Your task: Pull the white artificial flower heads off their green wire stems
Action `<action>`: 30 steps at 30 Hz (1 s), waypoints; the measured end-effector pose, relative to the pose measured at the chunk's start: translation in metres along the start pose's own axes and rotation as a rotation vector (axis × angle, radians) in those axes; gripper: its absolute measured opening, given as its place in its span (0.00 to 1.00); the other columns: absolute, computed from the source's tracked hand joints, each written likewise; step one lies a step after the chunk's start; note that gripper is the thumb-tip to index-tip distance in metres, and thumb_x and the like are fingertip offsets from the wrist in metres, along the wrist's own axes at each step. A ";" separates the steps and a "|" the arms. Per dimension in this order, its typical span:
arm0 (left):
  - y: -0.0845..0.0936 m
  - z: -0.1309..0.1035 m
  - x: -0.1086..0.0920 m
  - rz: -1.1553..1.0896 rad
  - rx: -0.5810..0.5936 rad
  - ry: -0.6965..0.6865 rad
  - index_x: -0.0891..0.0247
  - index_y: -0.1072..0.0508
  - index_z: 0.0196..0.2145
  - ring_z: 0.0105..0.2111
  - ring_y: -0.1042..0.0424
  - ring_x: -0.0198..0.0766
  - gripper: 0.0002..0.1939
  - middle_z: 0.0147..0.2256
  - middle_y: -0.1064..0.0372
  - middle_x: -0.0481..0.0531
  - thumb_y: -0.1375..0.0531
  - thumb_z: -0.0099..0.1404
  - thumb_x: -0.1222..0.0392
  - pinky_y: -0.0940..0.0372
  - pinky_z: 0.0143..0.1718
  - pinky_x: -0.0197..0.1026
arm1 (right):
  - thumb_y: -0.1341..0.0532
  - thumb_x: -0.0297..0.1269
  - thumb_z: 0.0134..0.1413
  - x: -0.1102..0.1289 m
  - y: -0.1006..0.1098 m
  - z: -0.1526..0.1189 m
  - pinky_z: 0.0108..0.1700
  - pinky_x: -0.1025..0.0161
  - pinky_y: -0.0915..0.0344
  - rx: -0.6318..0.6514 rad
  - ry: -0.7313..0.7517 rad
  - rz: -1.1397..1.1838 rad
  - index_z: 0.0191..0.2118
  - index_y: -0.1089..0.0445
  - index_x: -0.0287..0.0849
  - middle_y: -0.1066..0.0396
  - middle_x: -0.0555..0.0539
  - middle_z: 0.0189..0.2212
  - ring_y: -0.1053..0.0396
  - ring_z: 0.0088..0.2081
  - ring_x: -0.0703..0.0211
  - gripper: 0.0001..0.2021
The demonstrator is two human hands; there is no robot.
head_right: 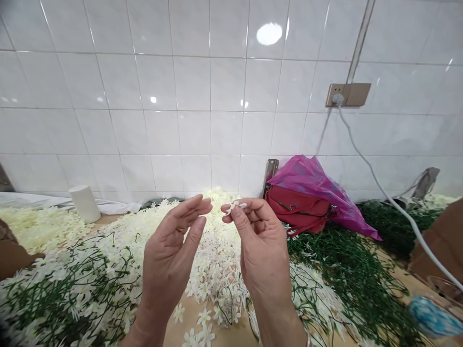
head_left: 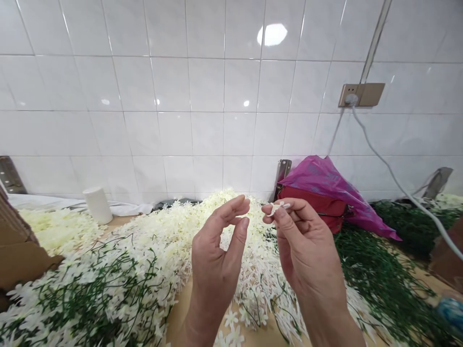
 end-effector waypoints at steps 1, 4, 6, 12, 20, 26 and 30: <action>-0.001 0.000 0.001 -0.003 -0.015 0.004 0.52 0.23 0.56 0.51 0.21 0.44 0.15 0.49 0.20 0.53 0.38 0.73 0.58 0.23 0.54 0.49 | 0.26 0.41 0.55 0.000 0.000 -0.001 0.40 0.61 0.25 0.026 0.009 -0.022 0.35 0.23 0.49 0.21 0.50 0.32 0.24 0.33 0.60 0.07; -0.003 0.001 0.005 0.011 -0.032 0.019 0.56 0.21 0.50 0.44 0.19 0.42 0.10 0.43 0.19 0.52 0.37 0.73 0.58 0.22 0.48 0.46 | 0.28 0.39 0.58 -0.004 0.003 -0.003 0.41 0.62 0.26 0.090 -0.005 -0.108 0.37 0.23 0.48 0.22 0.51 0.31 0.24 0.34 0.61 0.05; -0.001 0.003 0.005 0.075 -0.031 0.001 0.58 0.19 0.46 0.42 0.20 0.41 0.08 0.41 0.19 0.52 0.38 0.73 0.58 0.23 0.46 0.45 | 0.29 0.37 0.60 -0.002 0.008 -0.002 0.42 0.61 0.26 0.061 0.013 -0.167 0.38 0.24 0.49 0.22 0.51 0.33 0.24 0.35 0.61 0.04; 0.012 0.014 0.016 0.331 0.116 -0.013 0.62 0.20 0.46 0.40 0.21 0.39 0.09 0.41 0.18 0.51 0.37 0.70 0.62 0.26 0.49 0.44 | 0.35 0.36 0.64 -0.004 0.023 -0.005 0.45 0.58 0.28 0.089 0.094 -0.435 0.38 0.28 0.48 0.25 0.51 0.35 0.25 0.37 0.60 0.02; -0.011 -0.023 0.088 0.722 0.610 0.196 0.57 0.19 0.41 0.33 0.23 0.44 0.07 0.34 0.19 0.51 0.36 0.66 0.60 0.28 0.41 0.46 | 0.37 0.36 0.60 -0.082 0.094 -0.079 0.40 0.60 0.35 0.246 -0.297 -0.713 0.33 0.29 0.44 0.29 0.52 0.29 0.32 0.32 0.59 0.05; -0.012 -0.093 0.116 0.735 0.771 0.197 0.57 0.22 0.38 0.34 0.23 0.43 0.05 0.38 0.22 0.52 0.39 0.68 0.63 0.30 0.38 0.43 | 0.38 0.38 0.59 -0.096 0.139 -0.095 0.44 0.58 0.36 0.036 -0.218 -0.796 0.36 0.30 0.43 0.29 0.50 0.32 0.32 0.37 0.56 0.04; 0.010 -0.115 0.120 0.690 0.568 0.173 0.58 0.26 0.44 0.36 0.24 0.41 0.07 0.41 0.25 0.53 0.43 0.72 0.62 0.30 0.40 0.42 | 0.38 0.37 0.60 -0.096 0.140 -0.100 0.45 0.58 0.36 0.082 -0.242 -0.806 0.37 0.29 0.43 0.29 0.49 0.34 0.32 0.37 0.56 0.04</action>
Point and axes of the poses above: each hand's wrist, its own z-axis towards the middle knuckle, its own y-axis out of the back of the hand, x = y × z, the point moved 4 cm from there along z, towards the middle knuckle
